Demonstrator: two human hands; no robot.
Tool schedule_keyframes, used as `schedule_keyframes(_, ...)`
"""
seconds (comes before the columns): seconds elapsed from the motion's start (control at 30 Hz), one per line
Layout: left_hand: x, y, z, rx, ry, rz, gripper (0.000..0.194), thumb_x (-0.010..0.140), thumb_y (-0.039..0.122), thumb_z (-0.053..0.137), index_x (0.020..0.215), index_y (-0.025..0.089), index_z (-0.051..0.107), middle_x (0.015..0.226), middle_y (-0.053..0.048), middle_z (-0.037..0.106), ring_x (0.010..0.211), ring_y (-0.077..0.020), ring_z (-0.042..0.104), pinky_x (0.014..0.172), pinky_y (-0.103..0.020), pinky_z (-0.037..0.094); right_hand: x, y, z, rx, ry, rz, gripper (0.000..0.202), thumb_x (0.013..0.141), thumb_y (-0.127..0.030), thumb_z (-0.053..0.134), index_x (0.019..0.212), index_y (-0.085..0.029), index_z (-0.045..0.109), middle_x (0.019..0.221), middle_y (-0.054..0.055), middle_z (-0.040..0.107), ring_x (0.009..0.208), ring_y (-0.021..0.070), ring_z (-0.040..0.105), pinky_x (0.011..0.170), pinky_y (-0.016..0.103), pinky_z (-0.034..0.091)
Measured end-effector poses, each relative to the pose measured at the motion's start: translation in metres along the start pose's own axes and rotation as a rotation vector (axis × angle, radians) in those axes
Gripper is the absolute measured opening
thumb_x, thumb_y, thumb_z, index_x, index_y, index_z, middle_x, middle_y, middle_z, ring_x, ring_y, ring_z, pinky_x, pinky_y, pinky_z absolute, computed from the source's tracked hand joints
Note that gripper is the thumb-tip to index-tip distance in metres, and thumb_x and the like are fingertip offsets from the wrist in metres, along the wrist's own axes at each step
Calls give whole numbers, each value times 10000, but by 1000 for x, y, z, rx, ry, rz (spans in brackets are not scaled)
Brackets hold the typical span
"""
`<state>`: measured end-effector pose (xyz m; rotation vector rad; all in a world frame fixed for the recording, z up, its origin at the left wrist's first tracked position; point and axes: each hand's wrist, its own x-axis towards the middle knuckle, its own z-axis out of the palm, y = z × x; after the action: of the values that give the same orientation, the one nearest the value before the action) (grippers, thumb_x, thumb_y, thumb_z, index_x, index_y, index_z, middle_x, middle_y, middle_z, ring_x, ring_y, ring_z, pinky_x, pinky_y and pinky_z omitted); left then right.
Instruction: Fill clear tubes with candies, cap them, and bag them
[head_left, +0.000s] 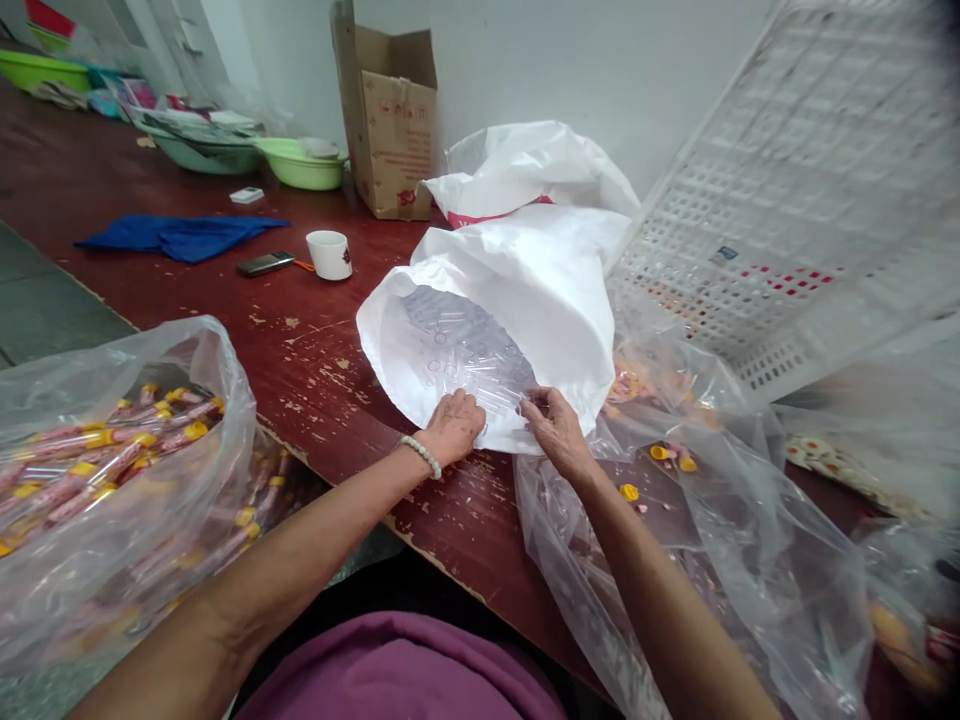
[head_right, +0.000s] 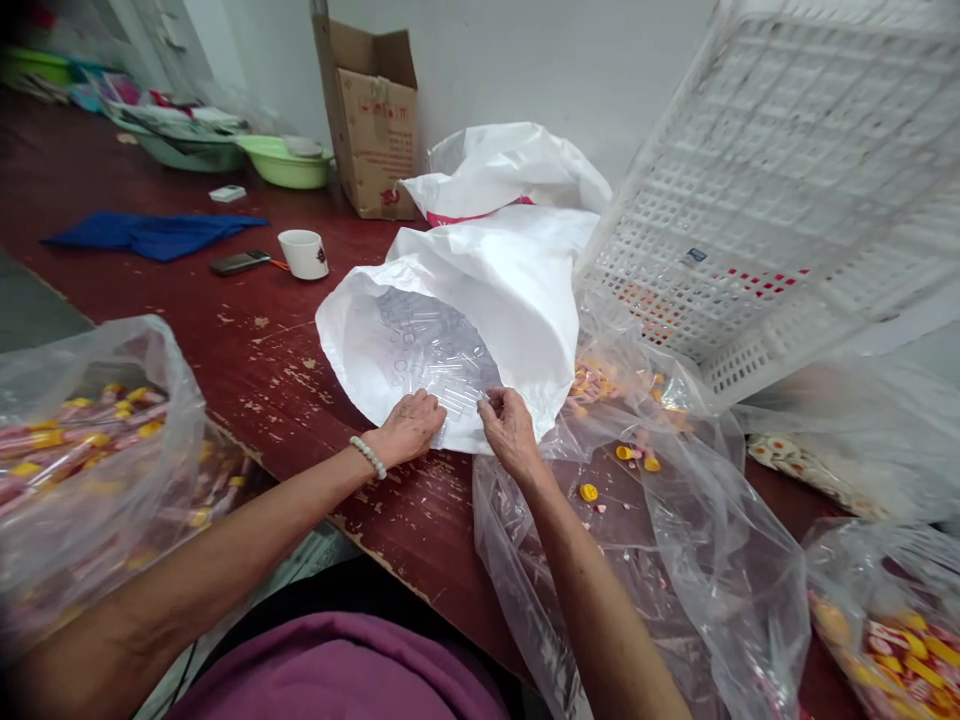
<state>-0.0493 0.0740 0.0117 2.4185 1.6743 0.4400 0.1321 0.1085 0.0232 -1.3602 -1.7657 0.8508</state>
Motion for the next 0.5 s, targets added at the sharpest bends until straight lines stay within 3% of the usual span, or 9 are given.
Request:
schedule_keyframes(0.1, -5, -11, -2, -93, -6, -62, 196, 736, 42, 508, 892, 118, 599, 931, -146, 584, 950, -284, 533, 834, -415, 433, -6, -3, 7, 84, -36, -18, 332, 766, -387, 547, 1021, -174, 558, 811, 17, 586, 752, 160, 564, 720, 319, 478)
schedule_keyframes(0.2, -15, -18, -6, -264, 23, -104, 229, 836, 194, 500, 1058, 153, 535, 947, -81, 602, 865, -205, 574, 782, -334, 471, -12, -8, 21, 175, -66, -38, 347, 758, -376, 575, 1037, -172, 553, 837, 26, 604, 776, 157, 577, 745, 317, 477)
schedule_keyframes(0.27, -23, -18, -7, -617, 35, -131, 277, 859, 279, 508, 1119, 185, 490, 959, -51, 617, 837, -174, 596, 743, -300, 483, -16, -12, 32, 256, -80, -21, 367, 751, -389, 601, 1045, -179, 539, 877, 38, 622, 800, 164, 599, 723, 310, 489)
schedule_keyframes(0.37, -32, -16, -5, -1329, -33, -147, 421, 786, 299, 638, 1160, 217, 463, 1017, -47, 636, 876, -173, 629, 782, -309, 483, -20, -17, 44, 334, -73, 19, 399, 725, -413, 655, 1034, -183, 551, 947, 54, 626, 777, 164, 618, 659, 296, 503)
schedule_keyframes(0.43, -36, -17, -3, -1558, -84, -162, 534, 705, 247, 723, 1179, 209, 481, 1013, -55, 647, 851, -171, 643, 771, -298, 481, -21, -20, 47, 357, -87, 36, 416, 689, -411, 705, 1011, -177, 585, 919, 47, 639, 751, 160, 622, 673, 300, 507)
schedule_keyframes(0.5, -38, -19, 0, -1604, -74, -213, 556, 652, 196, 757, 1162, 170, 536, 947, -61, 658, 778, -156, 642, 712, -266, 476, -19, -21, 45, 370, -165, 26, 406, 676, -403, 727, 989, -170, 615, 867, 39, 662, 753, 163, 631, 730, 313, 508)
